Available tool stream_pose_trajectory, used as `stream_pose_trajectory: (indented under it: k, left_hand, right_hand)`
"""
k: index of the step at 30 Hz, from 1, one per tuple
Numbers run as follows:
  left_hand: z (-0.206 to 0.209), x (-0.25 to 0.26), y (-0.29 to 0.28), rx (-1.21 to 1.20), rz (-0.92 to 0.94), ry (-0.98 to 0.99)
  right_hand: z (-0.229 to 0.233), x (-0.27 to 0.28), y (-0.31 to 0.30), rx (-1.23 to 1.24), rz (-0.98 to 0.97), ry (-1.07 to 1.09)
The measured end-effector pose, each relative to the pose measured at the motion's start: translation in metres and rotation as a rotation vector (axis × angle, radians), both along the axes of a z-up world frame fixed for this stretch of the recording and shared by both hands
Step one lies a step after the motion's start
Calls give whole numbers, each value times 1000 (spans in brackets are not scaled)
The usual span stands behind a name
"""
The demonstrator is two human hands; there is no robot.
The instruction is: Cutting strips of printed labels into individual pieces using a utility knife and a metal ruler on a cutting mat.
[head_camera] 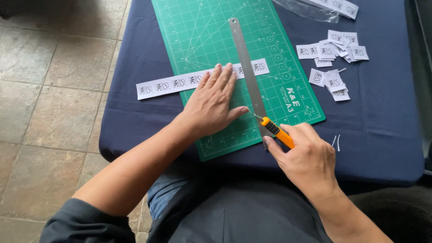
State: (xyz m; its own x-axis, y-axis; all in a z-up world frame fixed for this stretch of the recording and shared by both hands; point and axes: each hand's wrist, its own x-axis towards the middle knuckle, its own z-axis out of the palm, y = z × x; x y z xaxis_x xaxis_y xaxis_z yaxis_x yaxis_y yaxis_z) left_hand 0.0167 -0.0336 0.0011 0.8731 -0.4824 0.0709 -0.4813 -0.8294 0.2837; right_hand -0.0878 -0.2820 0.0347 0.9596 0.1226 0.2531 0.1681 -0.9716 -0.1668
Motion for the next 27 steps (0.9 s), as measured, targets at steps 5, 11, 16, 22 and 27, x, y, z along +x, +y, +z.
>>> stream_pose_trajectory:
  k: [5, 11, 16, 22, 27]
  left_hand:
    - [-3, 4, -15, 2, 39, -8]
    - [-5, 0, -10, -5, 43, -18]
    - [4, -1, 1, -20, 13, -5]
    - [1, 7, -9, -96, 34, -106]
    - [4, 19, -21, -98, 36, -38]
  right_hand:
    - [-6, -1, -2, -5, 45, -31]
    - [-8, -6, -2, -30, 145, -148]
    - [-10, -7, -2, -49, 181, -171]
    - [-14, -6, -5, -31, 191, -173]
    - [-13, -5, -7, -22, 224, -186]
